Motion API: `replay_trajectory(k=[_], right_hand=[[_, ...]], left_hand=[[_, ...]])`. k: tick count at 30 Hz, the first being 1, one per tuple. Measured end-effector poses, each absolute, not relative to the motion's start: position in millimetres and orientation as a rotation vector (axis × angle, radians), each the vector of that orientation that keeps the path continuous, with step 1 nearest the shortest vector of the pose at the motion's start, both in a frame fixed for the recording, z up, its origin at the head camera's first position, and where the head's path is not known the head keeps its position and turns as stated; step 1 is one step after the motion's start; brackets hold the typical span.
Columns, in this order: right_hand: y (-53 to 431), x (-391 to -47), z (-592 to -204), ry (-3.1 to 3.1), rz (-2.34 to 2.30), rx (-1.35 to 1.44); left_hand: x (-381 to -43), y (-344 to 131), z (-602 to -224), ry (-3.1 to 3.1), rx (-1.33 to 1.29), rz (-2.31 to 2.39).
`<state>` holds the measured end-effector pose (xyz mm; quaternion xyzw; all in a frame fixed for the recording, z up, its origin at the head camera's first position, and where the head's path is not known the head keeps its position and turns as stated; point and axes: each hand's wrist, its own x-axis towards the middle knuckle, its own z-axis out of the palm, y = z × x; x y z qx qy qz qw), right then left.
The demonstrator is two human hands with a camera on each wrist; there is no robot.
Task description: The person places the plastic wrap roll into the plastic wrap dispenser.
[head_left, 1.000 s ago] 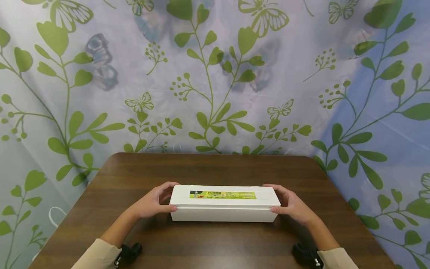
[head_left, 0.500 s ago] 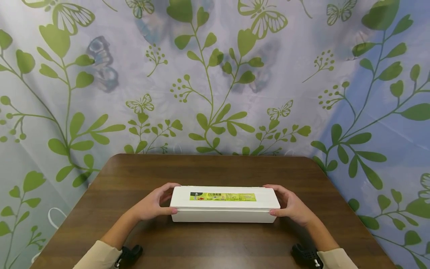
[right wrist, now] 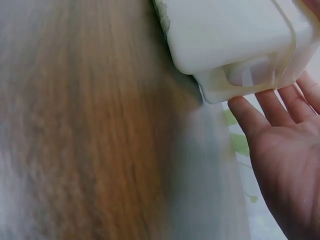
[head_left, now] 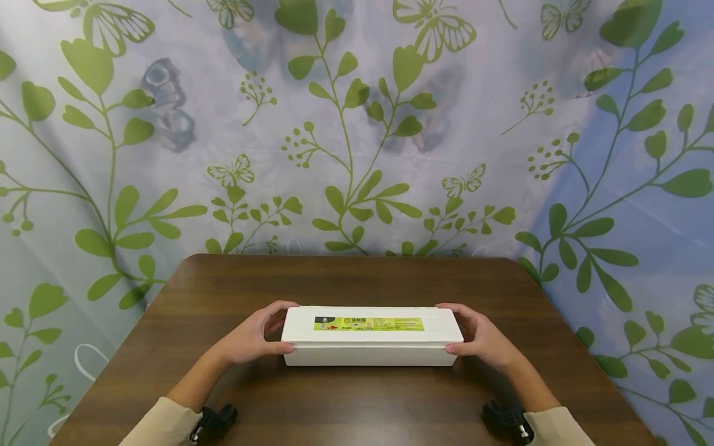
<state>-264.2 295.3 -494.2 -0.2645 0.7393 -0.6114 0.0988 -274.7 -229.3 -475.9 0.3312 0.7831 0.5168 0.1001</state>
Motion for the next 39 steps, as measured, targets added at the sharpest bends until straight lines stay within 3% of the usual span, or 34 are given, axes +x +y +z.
replay_trajectory(k=[39], right_hand=[[294.7, -267.7, -494.6, 2.122, -1.799, -0.787]], left_hand=[[-278.9, -229.9, -480.8, 2.265, 0.947, 1.559]])
